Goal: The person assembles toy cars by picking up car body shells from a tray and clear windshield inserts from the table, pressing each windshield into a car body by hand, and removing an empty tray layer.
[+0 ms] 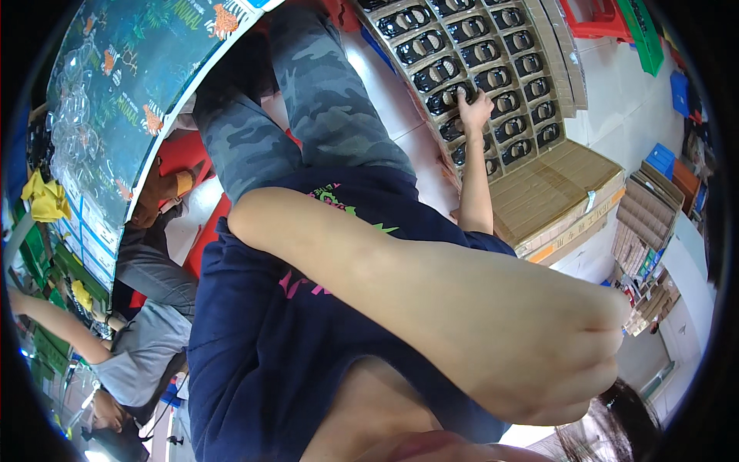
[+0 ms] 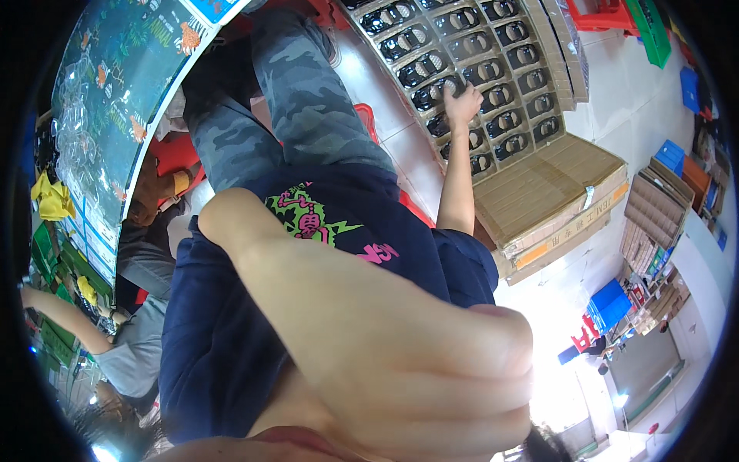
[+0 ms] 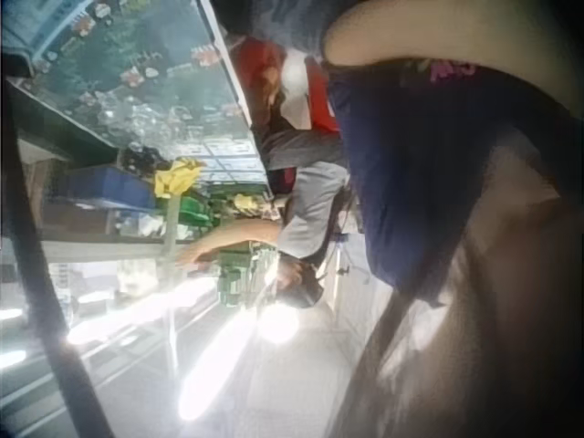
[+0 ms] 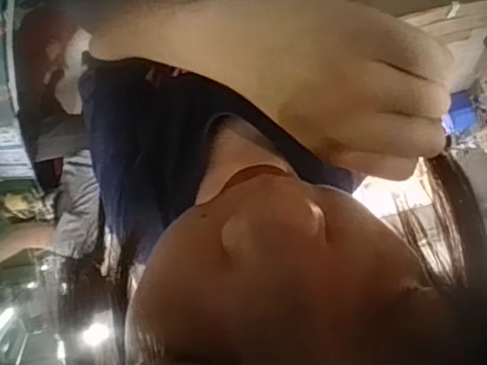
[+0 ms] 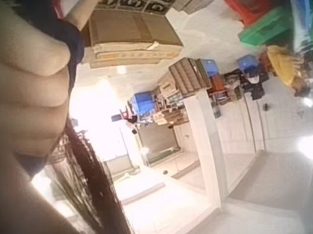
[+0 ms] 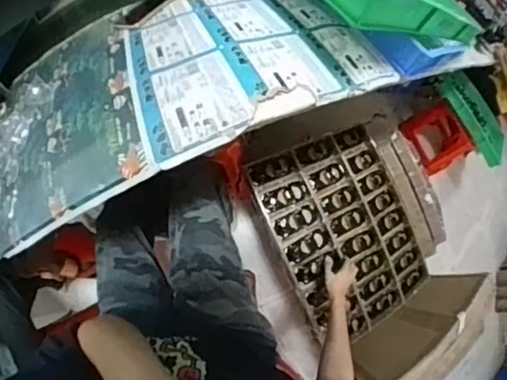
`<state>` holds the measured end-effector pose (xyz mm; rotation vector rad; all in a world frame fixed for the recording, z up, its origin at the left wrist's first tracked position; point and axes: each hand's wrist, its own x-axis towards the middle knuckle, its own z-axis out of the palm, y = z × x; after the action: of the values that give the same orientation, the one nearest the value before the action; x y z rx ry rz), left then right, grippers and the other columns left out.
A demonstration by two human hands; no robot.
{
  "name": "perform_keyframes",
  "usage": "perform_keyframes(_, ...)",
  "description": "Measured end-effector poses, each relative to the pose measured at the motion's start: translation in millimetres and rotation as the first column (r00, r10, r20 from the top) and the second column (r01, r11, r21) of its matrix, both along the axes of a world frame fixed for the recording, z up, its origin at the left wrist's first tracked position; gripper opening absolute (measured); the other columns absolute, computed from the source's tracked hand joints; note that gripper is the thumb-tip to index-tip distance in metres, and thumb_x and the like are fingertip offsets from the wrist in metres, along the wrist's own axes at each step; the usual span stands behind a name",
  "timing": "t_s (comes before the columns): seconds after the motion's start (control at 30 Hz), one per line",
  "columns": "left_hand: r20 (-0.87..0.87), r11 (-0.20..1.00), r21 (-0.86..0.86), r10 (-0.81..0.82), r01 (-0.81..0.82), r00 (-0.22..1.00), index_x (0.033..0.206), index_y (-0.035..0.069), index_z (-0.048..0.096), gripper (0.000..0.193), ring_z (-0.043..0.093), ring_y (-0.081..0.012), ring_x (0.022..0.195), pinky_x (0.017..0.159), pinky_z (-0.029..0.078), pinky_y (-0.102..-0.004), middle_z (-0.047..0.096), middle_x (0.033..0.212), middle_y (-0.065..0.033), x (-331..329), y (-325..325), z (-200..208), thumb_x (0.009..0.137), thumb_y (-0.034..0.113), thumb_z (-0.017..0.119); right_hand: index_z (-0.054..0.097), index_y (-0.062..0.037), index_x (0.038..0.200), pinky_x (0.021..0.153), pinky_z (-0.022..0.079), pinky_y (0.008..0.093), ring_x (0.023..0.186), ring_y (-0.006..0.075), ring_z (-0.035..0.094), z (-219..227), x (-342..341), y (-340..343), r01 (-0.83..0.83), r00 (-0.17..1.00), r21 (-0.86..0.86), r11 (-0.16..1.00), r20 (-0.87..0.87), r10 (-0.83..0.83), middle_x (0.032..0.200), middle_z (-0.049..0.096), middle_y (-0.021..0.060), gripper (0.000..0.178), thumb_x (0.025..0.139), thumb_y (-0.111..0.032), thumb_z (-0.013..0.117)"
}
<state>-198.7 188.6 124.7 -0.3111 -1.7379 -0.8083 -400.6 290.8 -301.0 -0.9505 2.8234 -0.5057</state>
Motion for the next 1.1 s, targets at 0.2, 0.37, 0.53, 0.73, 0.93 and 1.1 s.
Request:
perform_keyframes(0.2,0.038,0.981,-0.19,0.055,-0.047,0.998,0.07,0.01,0.055,0.026,0.049,-0.0169,0.058,0.058,0.036,-0.0301,0.051,0.066,-0.0012,-6.4,-37.8,-23.6,0.07,0.036,0.053,0.057,0.0003,0.093,0.077,0.041,0.04,0.085,0.0325,0.052,0.0,-33.8,19.9,0.059,0.998,-0.249,0.967,0.042,-0.05,0.085,0.054,0.0178,0.024,0.072,-0.011,0.053)
perform_keyframes(0.37,0.039,0.928,-0.356,0.131,-0.109,0.991,0.073,0.011,0.06,0.026,0.052,-0.0175,0.057,0.053,0.036,-0.0292,0.054,0.067,-0.0027,67.9,-61.7,3.8,0.07,0.036,0.052,0.06,-0.003,0.085,0.077,0.042,0.0407,0.087,0.0327,0.051,13.8,-17.8,0.7,-0.109,0.989,-0.079,0.991,-0.112,0.1,0.086,0.054,0.0165,0.018,0.071,-0.014,0.055)
perform_keyframes(0.53,-0.009,0.8,-0.559,0.258,-0.219,0.966,0.075,0.013,0.063,0.027,0.053,-0.0181,0.056,0.049,0.036,-0.0286,0.057,0.067,-0.0039,74.7,-70.8,19.9,0.07,0.036,0.051,0.055,-0.0013,0.087,0.073,0.042,0.0421,0.084,0.0337,0.051,-0.3,15.5,5.4,-0.153,0.98,-0.003,0.988,-0.132,0.151,0.086,0.053,0.0169,0.026,0.068,-0.019,0.058)
perform_keyframes(0.73,0.187,0.874,-0.416,0.353,-0.252,0.917,0.082,0.013,0.058,0.018,0.051,-0.0163,0.057,0.046,0.031,-0.0293,0.054,0.069,-0.0007,104.7,-74.4,29.2,0.064,0.014,0.056,0.053,-0.0013,0.088,0.073,0.043,0.0431,0.083,0.0331,0.052,-4.4,42.0,-5.3,-0.164,0.967,0.214,0.963,-0.156,0.2,0.086,0.053,0.0163,0.033,0.064,-0.023,0.062)
perform_keyframes(0.93,0.256,0.88,-0.403,0.373,-0.252,0.892,0.08,0.01,0.059,0.024,0.052,-0.0178,0.058,0.049,0.036,-0.03,0.054,0.068,-0.0048,141.2,-76.4,35.0,0.056,0.011,0.058,0.06,-0.0056,0.09,0.072,0.047,0.0378,0.084,0.0291,0.059,17.0,8.5,-11.0,-0.12,0.989,0.382,0.916,-0.029,0.142,0.09,0.061,0.0135,0.044,0.06,-0.035,0.073)
perform_keyframes(1.1,0.364,0.862,-0.226,0.506,-0.453,0.782,0.075,0.007,0.056,0.016,0.052,-0.0213,0.061,0.053,0.038,-0.0319,0.053,0.07,-0.0073,200.4,-79.5,21.2,0.06,0.011,0.057,0.061,-0.0059,0.076,0.064,0.048,0.0392,0.073,0.0299,0.061,74.3,17.9,-43.9,-0.098,0.987,0.372,0.923,-0.082,0.138,0.075,0.063,0.0123,0.041,0.058,-0.041,0.073)
